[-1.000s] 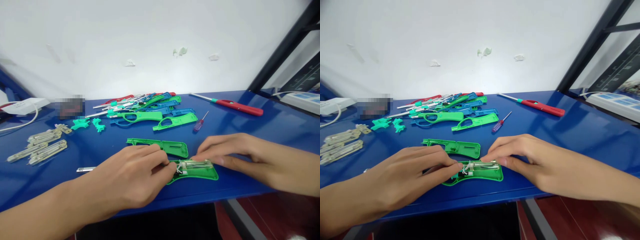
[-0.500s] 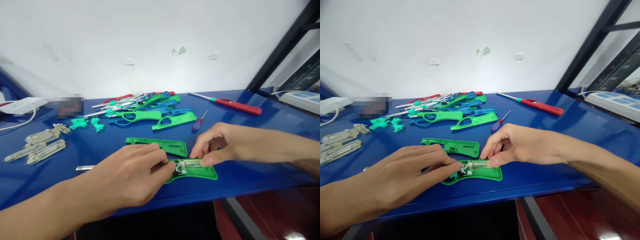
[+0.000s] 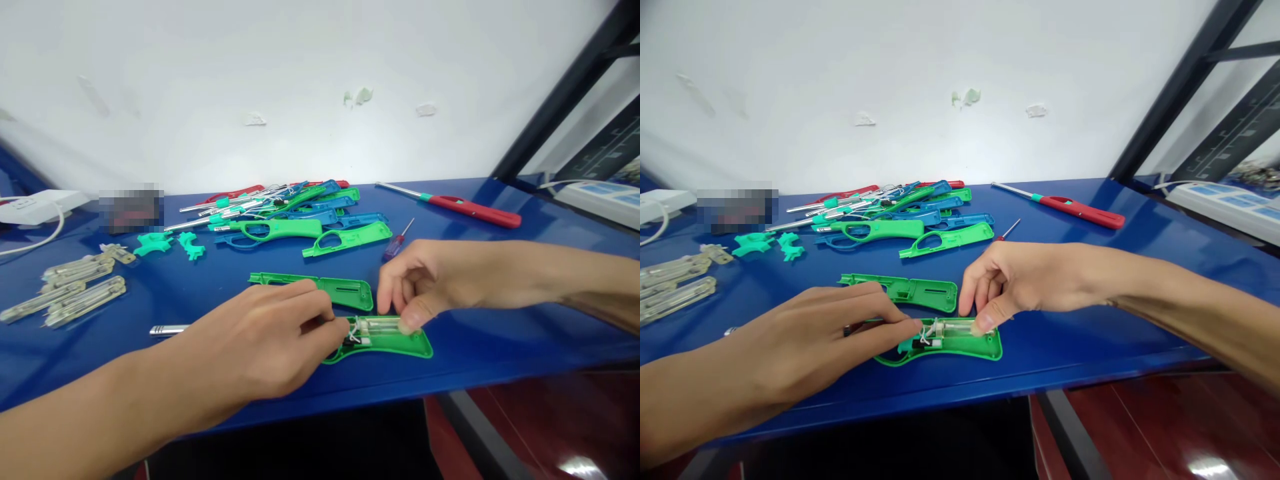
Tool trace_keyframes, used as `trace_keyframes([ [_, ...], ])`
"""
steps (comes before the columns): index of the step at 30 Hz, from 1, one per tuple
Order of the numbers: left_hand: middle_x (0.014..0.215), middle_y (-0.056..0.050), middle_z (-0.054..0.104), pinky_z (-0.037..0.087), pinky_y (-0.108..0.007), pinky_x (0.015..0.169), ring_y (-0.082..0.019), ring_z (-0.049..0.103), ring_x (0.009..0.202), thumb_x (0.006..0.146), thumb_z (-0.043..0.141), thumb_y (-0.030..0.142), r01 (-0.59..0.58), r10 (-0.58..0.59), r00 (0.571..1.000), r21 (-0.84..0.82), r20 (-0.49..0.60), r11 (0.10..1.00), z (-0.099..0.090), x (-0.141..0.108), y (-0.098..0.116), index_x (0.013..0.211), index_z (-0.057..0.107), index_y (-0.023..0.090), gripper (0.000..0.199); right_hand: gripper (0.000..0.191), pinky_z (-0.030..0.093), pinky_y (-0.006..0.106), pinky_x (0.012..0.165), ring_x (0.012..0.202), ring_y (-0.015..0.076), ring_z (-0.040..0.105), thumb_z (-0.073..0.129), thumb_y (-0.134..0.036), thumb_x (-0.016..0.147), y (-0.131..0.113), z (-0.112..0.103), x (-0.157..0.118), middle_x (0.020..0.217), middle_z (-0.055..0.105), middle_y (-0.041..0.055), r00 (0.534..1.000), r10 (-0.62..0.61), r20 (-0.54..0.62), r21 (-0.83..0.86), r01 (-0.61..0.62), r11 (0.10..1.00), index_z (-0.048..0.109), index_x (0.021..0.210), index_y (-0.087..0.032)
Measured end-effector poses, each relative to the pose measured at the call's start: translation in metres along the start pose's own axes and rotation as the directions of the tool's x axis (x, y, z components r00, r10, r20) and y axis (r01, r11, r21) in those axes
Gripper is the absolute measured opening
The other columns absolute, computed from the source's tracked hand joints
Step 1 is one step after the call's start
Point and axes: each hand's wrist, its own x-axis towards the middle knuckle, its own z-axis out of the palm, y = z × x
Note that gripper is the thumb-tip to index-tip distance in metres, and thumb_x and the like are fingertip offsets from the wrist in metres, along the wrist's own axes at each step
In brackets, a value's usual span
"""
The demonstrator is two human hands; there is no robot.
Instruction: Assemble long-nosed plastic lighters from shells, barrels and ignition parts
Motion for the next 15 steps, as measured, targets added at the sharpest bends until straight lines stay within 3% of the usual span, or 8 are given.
trace_keyframes([
  [9,0.088,-0.005,0.073,0.058,-0.023,0.066,-0.017,0.069,0.072,0.113,0.041,-0.006,0.031,-0.031,1.000,-0.034,0.003,0.999,0.001,-0.003,-0.003,0.101,0.080,0.015,0.046,0.031,0.042,0.031,0.062,0.071,0.0172,0.061,0.103,-0.047,0.076,-0.016,-0.004,0.005,0.080,0.079,-0.0046,0.993,0.107,0.046,-0.088,-0.103,0.991,0.087,0.097,-0.030],
  [12,0.089,-0.005,0.074,0.059,-0.024,0.069,-0.018,0.070,0.074,0.116,0.044,-0.003,0.017,-0.017,1.000,-0.037,0.007,0.999,-0.001,-0.003,-0.003,0.100,0.079,0.015,0.042,0.032,0.046,0.031,0.063,0.073,0.0185,0.067,0.105,-0.042,0.074,-0.023,-0.008,0.006,0.082,0.083,-0.0044,0.988,0.128,0.092,-0.125,-0.116,0.985,0.088,0.099,-0.031],
  [15,0.091,-0.006,0.075,0.060,-0.026,0.071,-0.019,0.071,0.078,0.106,0.046,-0.010,-0.004,0.006,0.999,-0.049,0.037,0.999,-0.002,-0.002,-0.003,0.102,0.078,0.014,0.040,0.035,0.050,0.031,0.066,0.077,0.0205,0.073,0.105,-0.041,0.076,-0.026,-0.012,0.004,0.087,0.085,-0.0045,0.986,0.129,0.103,-0.154,-0.113,0.982,0.088,0.105,-0.033],
])
